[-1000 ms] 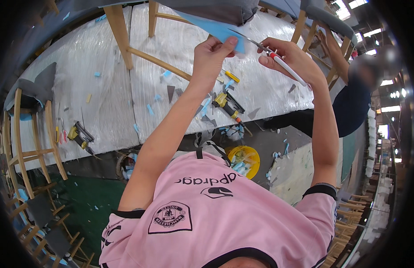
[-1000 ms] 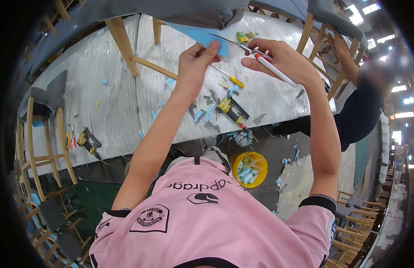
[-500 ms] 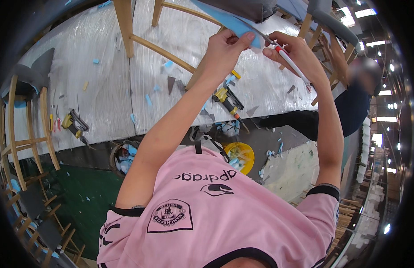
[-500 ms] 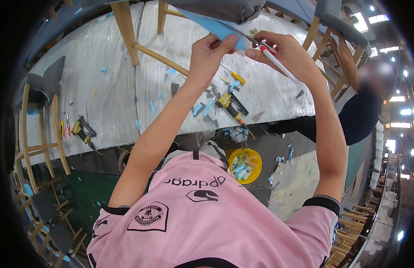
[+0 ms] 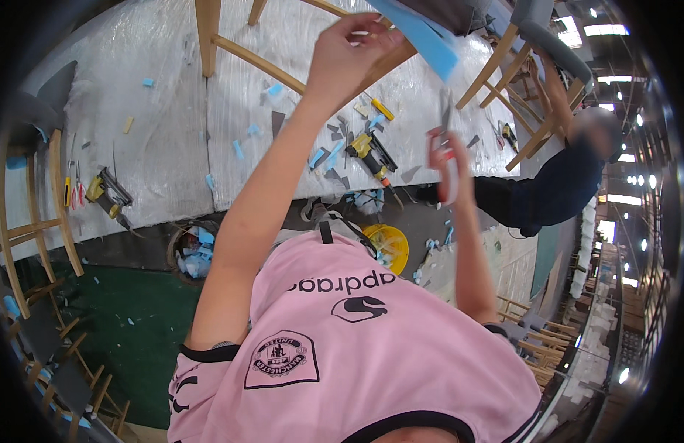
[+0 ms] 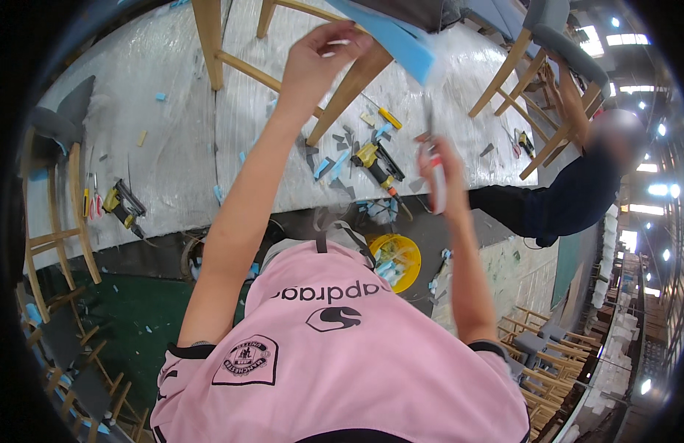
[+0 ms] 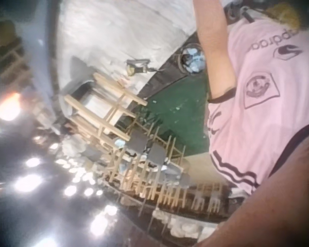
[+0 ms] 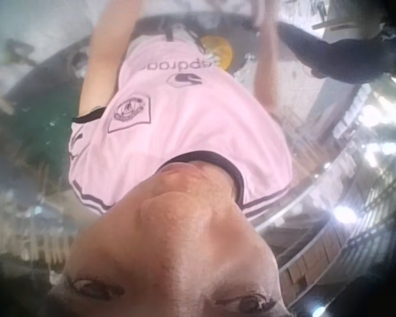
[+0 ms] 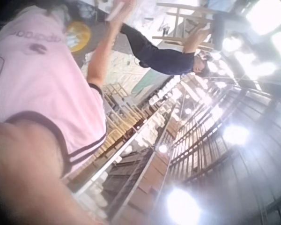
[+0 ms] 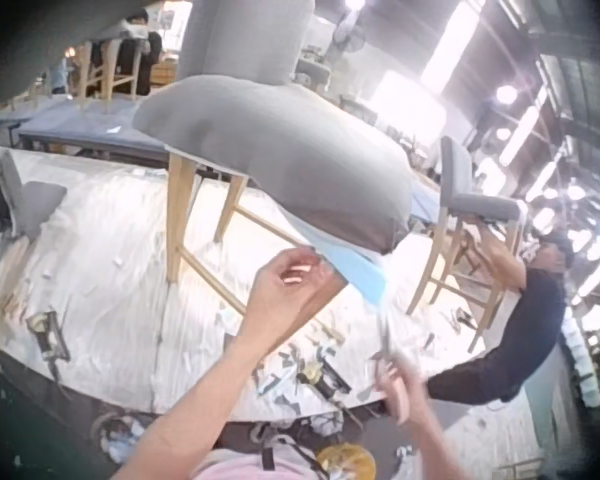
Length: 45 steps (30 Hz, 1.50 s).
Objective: The person staples gray fabric onto a wooden chair frame using a staple gun, then trims excess fabric with scissors. They smooth and adjust the fabric around the seat and backrest, repeating the process on multiple chairs.
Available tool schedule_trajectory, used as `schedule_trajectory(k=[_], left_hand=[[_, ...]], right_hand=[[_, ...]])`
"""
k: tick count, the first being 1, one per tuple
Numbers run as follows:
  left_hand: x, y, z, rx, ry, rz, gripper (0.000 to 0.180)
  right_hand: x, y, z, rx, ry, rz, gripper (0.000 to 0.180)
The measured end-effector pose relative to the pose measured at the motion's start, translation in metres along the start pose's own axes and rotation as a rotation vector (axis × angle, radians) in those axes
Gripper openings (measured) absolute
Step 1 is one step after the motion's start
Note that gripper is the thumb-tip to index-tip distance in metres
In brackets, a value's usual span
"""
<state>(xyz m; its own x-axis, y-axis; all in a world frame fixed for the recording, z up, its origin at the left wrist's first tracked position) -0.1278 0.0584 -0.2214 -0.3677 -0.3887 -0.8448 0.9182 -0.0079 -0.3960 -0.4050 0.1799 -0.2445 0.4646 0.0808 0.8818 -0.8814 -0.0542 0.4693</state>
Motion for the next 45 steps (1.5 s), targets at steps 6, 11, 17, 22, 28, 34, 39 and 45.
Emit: schedule_trajectory(k=[6,11,17,22,28,34,39,45], left_hand=[[0.004,0.005,0.042,0.205,0.213,-0.114,0.028],[0.003,0.017,0.044,0.154,0.192,0.003,0.047],[-0.005,0.012,0.034,0.120,0.211,0.006,0.045],[-0.002,0.007,0.028,0.092,0.218,-0.141,0.050],[-0.009,-0.026,0.000,-0.047,0.099,-0.176,0.081],[-0.005,-0.040,-0.020,-0.102,0.183,-0.203,0.073],[0.026,-0.043,-0.074,0.088,0.335,-0.126,0.065],[-0.101,-0.006,-0.029,-0.045,-0.759,0.690,0.033]], right_hand=[[0.037,-0.132,0.016,-0.112,0.081,0.126,0.042],[0.067,-0.144,0.067,-0.302,0.174,0.138,0.048],[0.079,-0.147,0.079,-0.397,0.291,0.226,0.047],[0.061,-0.160,0.067,-0.378,0.179,0.388,0.039],[0.010,-0.139,0.024,-0.464,0.121,0.561,0.032],[0.109,-0.070,0.039,-0.750,0.346,0.475,0.042],[0.058,-0.052,0.043,-0.622,0.120,0.534,0.047],[-0.185,-0.011,-0.104,-0.622,-0.311,0.233,0.045]])
Point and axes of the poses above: each hand's wrist, its own z-axis towards the middle knuckle, its own y-axis out of the back of the hand, x = y × z, the point moved 7 cm from there along z, towards the middle knuckle, and after that the axes turned 2 degrees about -y, right-handed, at the moved point
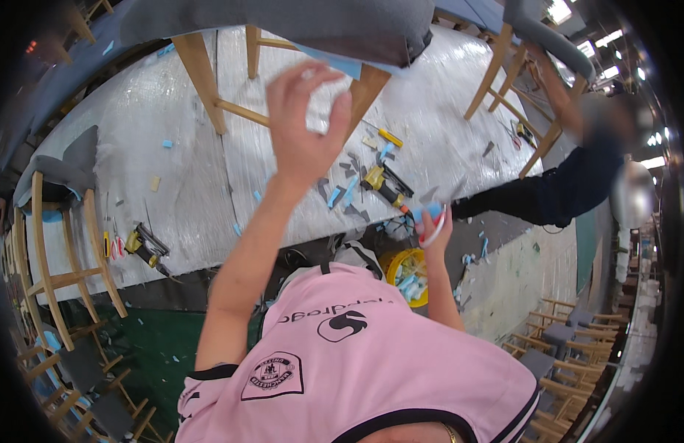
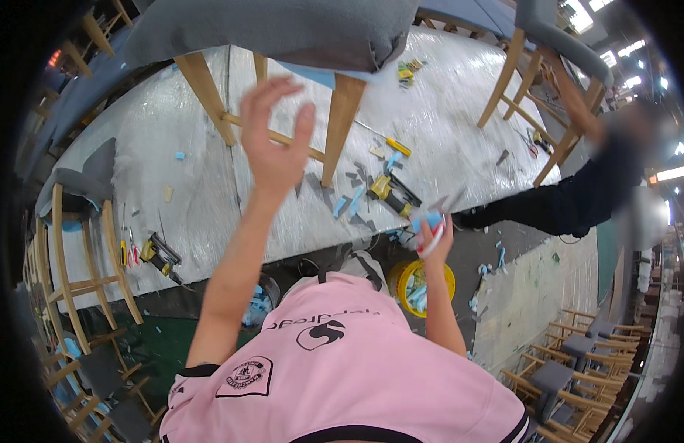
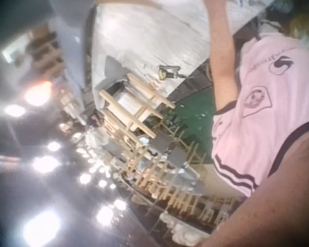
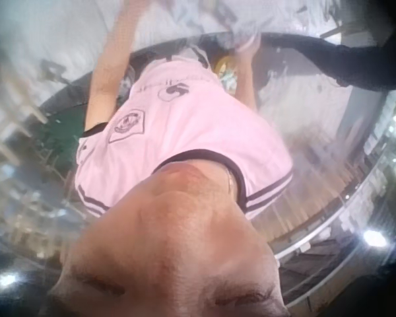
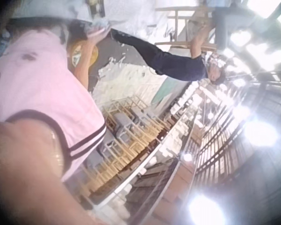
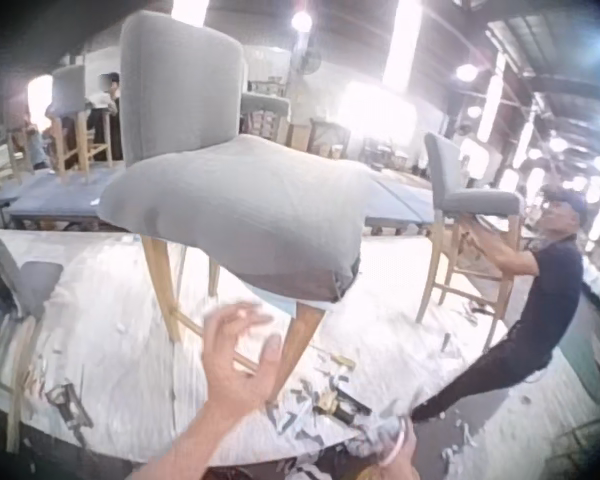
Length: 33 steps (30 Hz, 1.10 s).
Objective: The person staples gray fabric onto a wooden chair frame using a staple gun, then trims excess fabric with scissors. They smooth and adjust the fabric around the seat and backrest, repeating the process on multiple chairs.
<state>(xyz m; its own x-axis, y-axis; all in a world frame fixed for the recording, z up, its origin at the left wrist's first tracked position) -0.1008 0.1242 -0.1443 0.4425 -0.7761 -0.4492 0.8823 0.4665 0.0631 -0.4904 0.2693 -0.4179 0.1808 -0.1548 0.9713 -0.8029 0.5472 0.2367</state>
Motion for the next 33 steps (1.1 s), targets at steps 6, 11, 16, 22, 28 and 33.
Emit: schedule_trajectory(k=[6,11,16,22,28,33], left_hand=[[0.018,-0.033,0.130,-0.047,-0.424,0.278,0.025],[0.031,-0.091,0.160,0.069,-0.330,0.260,0.028],[0.069,-0.150,0.215,0.114,-0.392,0.251,0.034],[0.121,-0.205,0.274,0.346,-0.330,0.267,0.075],[0.134,-0.234,0.292,0.469,-0.293,0.269,0.094],[0.143,-0.239,0.289,0.470,-0.269,0.281,0.093]], right_hand=[[-0.278,0.270,-0.071,-0.286,-0.740,-1.014,0.070],[-0.254,0.257,-0.026,-0.358,-0.534,-0.438,0.047],[-0.002,0.111,0.168,0.116,-0.227,-0.072,0.027],[0.368,-0.036,0.223,0.644,0.390,-0.359,0.041],[0.476,-0.104,0.259,0.751,0.583,-0.887,0.052],[0.483,-0.127,0.287,0.812,0.532,-0.938,0.034]])
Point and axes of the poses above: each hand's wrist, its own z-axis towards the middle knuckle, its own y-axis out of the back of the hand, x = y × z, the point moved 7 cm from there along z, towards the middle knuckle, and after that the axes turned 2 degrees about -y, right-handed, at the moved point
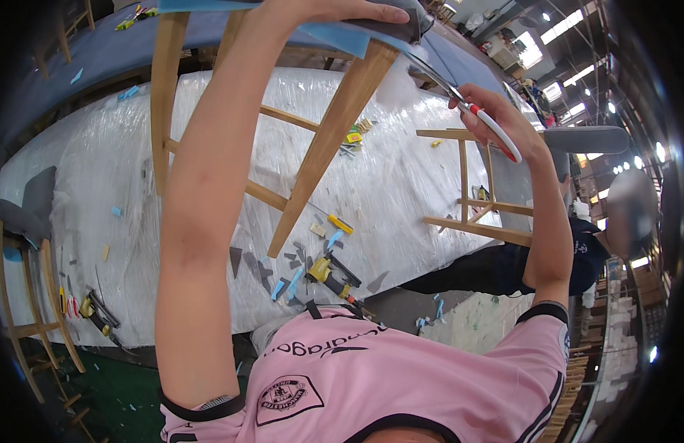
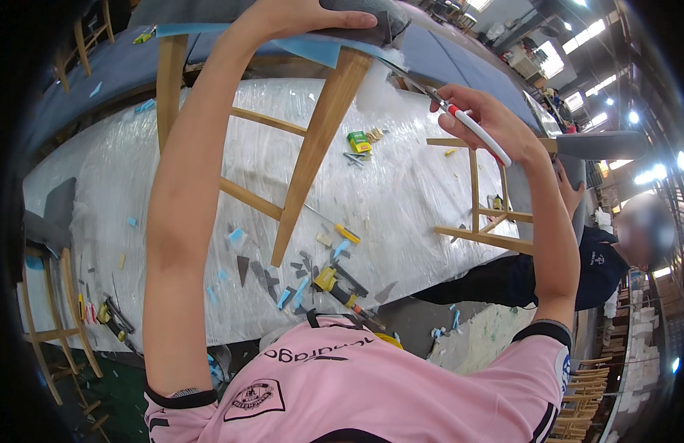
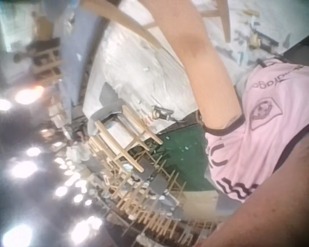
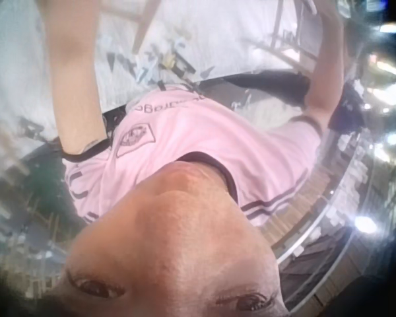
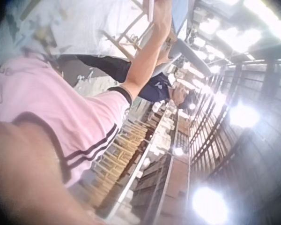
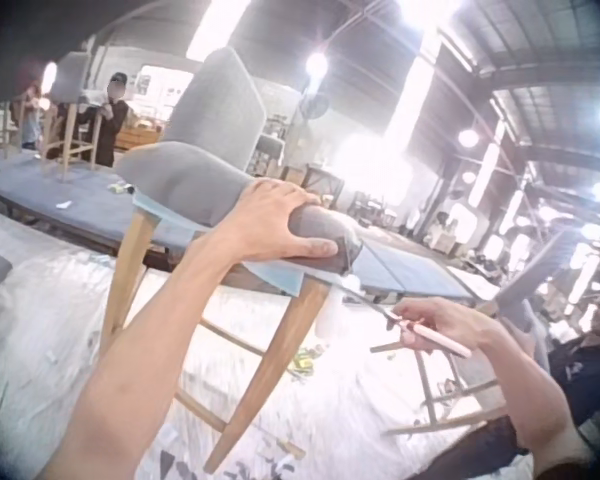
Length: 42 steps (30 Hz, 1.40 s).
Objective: The person staples gray fabric onto a wooden chair frame using a staple gun, then trims excess fabric with scissors. They smooth and adjust the fabric around the seat and backrest, repeating the process on multiple chairs.
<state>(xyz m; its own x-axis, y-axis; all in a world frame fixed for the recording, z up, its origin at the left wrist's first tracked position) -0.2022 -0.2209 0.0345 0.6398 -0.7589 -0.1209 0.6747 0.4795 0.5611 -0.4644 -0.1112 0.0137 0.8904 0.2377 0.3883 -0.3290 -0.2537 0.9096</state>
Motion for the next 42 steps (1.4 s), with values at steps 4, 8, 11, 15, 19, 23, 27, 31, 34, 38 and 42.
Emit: schedule_trajectory(k=[4,8,11,15,19,23,27,31,34,38,42], left_hand=[[-0.001,0.002,0.000,0.008,-0.003,-0.017,0.090],[-0.004,-0.002,-0.001,-0.025,-0.016,-0.032,0.089],[-0.002,0.003,-0.002,-0.015,-0.004,-0.055,0.089],[-0.005,0.005,-0.003,-0.018,-0.016,-0.028,0.089],[-0.008,0.007,-0.006,-0.029,-0.036,-0.045,0.089],[-0.008,0.005,-0.007,-0.026,-0.033,-0.044,0.089],[-0.006,0.005,-0.008,-0.014,-0.021,-0.044,0.090],[-0.008,0.007,-0.008,-0.007,-0.018,-0.047,0.090],[-0.008,0.007,-0.010,-0.013,-0.021,-0.049,0.089],[-0.009,0.007,-0.010,-0.040,-0.029,-0.035,0.086],[-0.011,0.006,-0.009,-0.001,-0.032,-0.052,0.084]], right_hand=[[-0.012,0.004,0.007,-0.053,0.077,0.029,0.059],[-0.016,0.005,0.009,-0.067,0.118,-0.007,0.063],[-0.013,0.003,0.014,-0.068,0.120,-0.024,0.059],[-0.002,0.005,0.024,-0.051,0.130,-0.083,0.042],[0.012,0.008,0.027,-0.034,0.144,-0.056,0.048],[0.008,0.012,0.026,0.053,0.024,-0.146,0.063],[0.009,0.010,0.030,0.027,0.075,-0.152,0.070],[0.017,0.014,0.032,0.020,0.106,-0.233,0.082],[0.027,0.014,0.033,-0.015,0.117,-0.316,0.086],[0.031,0.013,0.040,-0.072,0.194,-0.365,0.075],[0.029,0.012,0.043,0.001,0.046,-0.310,0.071]])
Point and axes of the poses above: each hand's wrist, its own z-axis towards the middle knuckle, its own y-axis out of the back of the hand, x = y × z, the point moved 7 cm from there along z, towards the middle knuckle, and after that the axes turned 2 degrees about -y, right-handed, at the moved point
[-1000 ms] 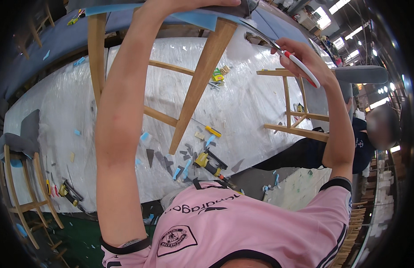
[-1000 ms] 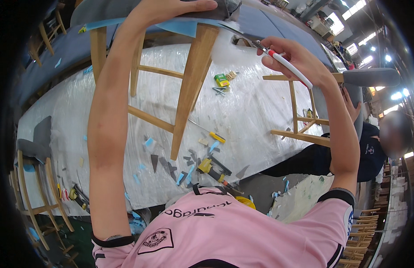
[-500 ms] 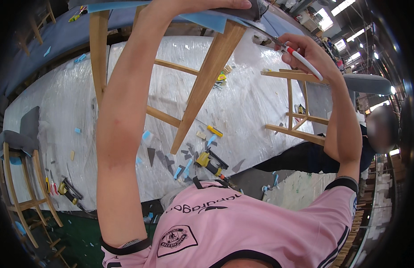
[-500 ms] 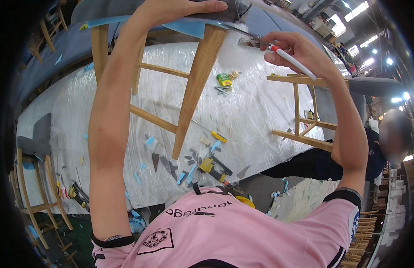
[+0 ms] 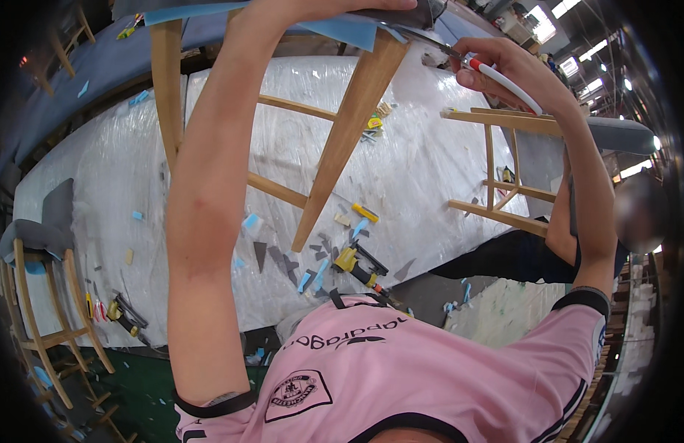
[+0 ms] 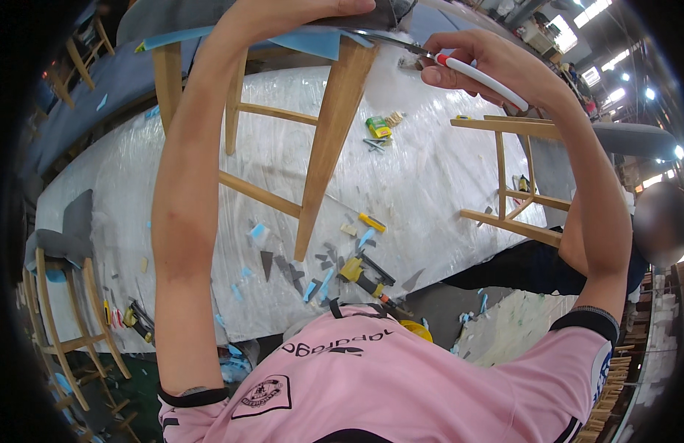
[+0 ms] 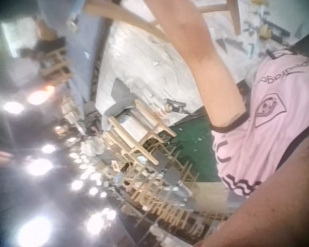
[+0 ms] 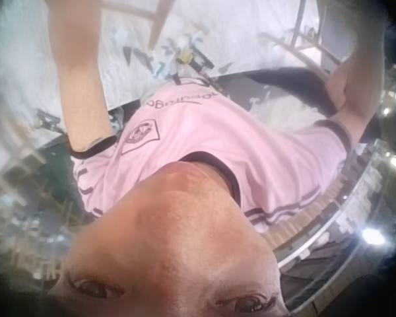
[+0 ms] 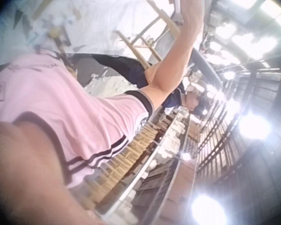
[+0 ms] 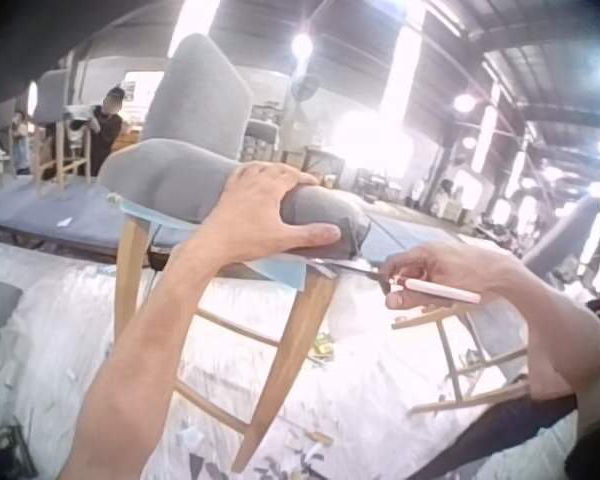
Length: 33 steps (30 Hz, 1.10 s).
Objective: The person staples gray fabric onto a wooden chair frame using a staple gun, then trims excess fabric with scissors. They smooth and adjust the fabric around the seat and backrest, repeating the process on multiple chairs.
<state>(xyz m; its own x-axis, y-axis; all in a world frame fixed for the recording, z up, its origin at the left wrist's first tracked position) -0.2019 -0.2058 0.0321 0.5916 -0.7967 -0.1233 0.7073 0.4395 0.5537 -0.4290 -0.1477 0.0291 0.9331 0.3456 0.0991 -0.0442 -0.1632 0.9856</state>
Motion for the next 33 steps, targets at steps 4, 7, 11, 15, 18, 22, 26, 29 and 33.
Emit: schedule_trajectory(k=[4,7,11,15,18,22,26,29,33], left_hand=[[-0.003,0.010,-0.003,-0.066,-0.019,-0.005,0.073],[-0.012,0.014,-0.025,-0.157,-0.156,-0.135,0.057],[-0.045,0.011,-0.048,-0.115,-0.323,0.122,0.041],[-0.059,0.000,-0.058,-0.013,-0.350,0.122,0.023],[-0.059,-0.003,-0.063,0.038,-0.309,0.129,0.013],[-0.048,0.015,-0.057,0.257,-0.193,-0.208,0.014],[0.017,0.047,-0.047,0.161,0.232,-1.148,0.034],[0.048,0.063,-0.036,-0.229,0.249,-0.887,0.055],[-0.025,0.067,-0.007,-0.395,-0.030,0.071,0.072]], right_hand=[[-0.005,-0.004,-0.011,-0.012,0.054,0.065,0.061],[-0.034,-0.023,-0.038,-0.123,0.098,0.229,0.054],[-0.071,-0.064,-0.076,-0.208,-0.035,0.564,0.047],[-0.084,-0.086,-0.080,-0.232,-0.038,0.754,0.044],[-0.079,-0.094,-0.079,-0.276,-0.003,0.836,0.037],[-0.038,-0.088,-0.058,-0.597,0.024,1.010,0.025],[0.040,-0.096,-0.048,-0.724,0.209,1.435,0.030],[0.066,-0.121,-0.051,-0.828,0.135,1.555,0.035],[0.067,-0.113,-0.033,-1.040,-0.006,1.544,0.046]])
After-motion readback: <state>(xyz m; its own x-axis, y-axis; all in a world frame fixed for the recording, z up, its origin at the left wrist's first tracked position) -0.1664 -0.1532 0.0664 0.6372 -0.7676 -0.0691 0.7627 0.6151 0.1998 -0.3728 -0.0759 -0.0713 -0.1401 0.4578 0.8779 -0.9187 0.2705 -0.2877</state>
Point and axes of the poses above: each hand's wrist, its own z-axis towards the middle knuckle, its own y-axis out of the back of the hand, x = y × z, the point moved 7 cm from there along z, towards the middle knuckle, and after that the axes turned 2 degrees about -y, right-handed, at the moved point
